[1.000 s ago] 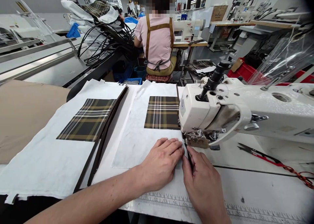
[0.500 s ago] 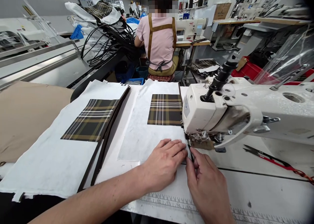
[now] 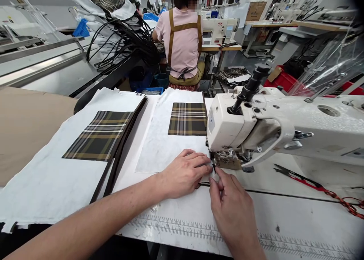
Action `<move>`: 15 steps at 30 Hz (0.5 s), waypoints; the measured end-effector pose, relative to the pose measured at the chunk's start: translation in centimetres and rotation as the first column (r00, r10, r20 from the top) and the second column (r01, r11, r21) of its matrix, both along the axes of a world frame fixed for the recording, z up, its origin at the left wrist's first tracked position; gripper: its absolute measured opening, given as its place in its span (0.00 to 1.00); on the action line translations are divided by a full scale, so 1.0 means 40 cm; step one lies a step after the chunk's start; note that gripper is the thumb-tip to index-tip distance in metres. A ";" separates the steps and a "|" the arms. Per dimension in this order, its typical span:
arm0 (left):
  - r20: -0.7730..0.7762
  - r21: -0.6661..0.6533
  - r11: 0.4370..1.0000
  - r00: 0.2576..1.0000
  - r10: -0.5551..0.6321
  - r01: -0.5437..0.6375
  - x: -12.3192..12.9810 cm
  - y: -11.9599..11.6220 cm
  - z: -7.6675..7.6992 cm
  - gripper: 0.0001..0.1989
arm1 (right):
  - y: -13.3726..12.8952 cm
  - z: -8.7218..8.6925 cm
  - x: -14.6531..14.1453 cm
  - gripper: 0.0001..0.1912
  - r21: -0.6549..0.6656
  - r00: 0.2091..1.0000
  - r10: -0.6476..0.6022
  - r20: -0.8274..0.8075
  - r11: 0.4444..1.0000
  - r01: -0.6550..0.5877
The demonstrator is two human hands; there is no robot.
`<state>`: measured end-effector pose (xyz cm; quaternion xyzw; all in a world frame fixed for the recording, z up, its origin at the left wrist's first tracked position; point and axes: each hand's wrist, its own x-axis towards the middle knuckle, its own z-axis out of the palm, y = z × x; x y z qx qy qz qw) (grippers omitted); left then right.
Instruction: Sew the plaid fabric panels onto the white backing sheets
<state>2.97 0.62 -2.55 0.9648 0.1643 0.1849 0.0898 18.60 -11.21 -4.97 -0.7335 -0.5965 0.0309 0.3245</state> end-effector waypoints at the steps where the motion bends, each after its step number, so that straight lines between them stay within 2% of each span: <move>1: -0.004 0.003 1.000 1.000 -0.010 0.010 0.000 0.006 -0.001 0.14 | 0.000 -0.001 0.001 0.24 0.005 1.000 0.001 0.002 1.000 -0.001; 8: 0.012 0.046 0.996 0.997 -0.080 0.079 0.015 0.052 -0.005 0.12 | 0.000 0.005 0.001 0.25 -0.025 0.999 -0.019 -0.037 1.000 0.018; 15: -0.028 0.049 0.998 0.999 -0.046 0.047 0.032 0.097 -0.004 0.11 | -0.007 0.007 0.009 0.25 -0.031 0.997 -0.013 -0.077 0.999 0.011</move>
